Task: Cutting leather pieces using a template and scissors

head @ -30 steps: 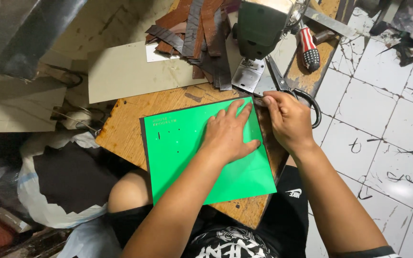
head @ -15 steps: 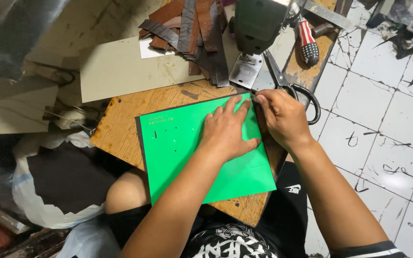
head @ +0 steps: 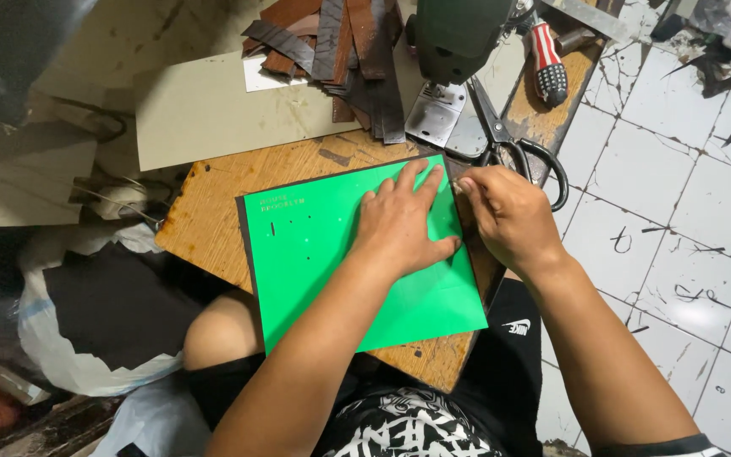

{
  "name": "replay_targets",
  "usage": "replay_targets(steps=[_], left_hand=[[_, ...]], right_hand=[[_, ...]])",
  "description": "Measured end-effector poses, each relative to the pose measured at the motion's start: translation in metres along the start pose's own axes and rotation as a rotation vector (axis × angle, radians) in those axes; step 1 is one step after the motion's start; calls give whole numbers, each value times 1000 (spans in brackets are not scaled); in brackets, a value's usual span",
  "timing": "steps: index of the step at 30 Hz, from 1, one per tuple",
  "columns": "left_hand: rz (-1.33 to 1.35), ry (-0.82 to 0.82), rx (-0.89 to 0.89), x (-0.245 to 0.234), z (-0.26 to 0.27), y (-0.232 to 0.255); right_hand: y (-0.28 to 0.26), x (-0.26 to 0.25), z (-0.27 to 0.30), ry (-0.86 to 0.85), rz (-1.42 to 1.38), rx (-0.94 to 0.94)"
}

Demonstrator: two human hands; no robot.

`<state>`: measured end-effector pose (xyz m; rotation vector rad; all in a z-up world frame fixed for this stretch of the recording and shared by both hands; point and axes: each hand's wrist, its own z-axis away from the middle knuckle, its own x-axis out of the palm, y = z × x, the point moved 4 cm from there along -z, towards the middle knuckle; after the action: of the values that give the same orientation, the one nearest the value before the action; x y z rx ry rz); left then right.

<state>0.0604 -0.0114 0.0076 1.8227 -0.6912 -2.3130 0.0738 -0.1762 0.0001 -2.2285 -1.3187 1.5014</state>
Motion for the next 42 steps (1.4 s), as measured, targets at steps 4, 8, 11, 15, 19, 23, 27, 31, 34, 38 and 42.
replay_targets(steps=[4,8,11,15,19,23,27,31,34,38,42], left_hand=[[-8,2,5,0,1,2],[-7,10,7,0,2,1],[-5,7,4,-1,3,2],[-13,-7,4,-3,4,5],[-39,-37,-11,-5,6,8],[-46,-35,-11,-3,5,8],[-64,-35,-9,-4,6,10],[-80,-37,-10,-4,6,11],[-90,-41,-10,-3,7,12],[-91,-37,-9,-4,8,14],[-62,-12,-4,-1,12,13]], right_hand=[[-3,-3,0,17,-59,22],[-16,-7,9,-8,-20,1],[-20,-12,17,-25,-19,24],[-24,-16,19,2,-56,53],[-30,-19,31,-20,-59,36],[-37,-25,43,-47,-20,78],[-41,-27,50,-21,-11,44],[-53,-34,59,-47,-19,53],[-51,-35,67,-49,-24,59],[-57,-39,67,-37,-74,79],[-56,-44,75,-35,-69,91]])
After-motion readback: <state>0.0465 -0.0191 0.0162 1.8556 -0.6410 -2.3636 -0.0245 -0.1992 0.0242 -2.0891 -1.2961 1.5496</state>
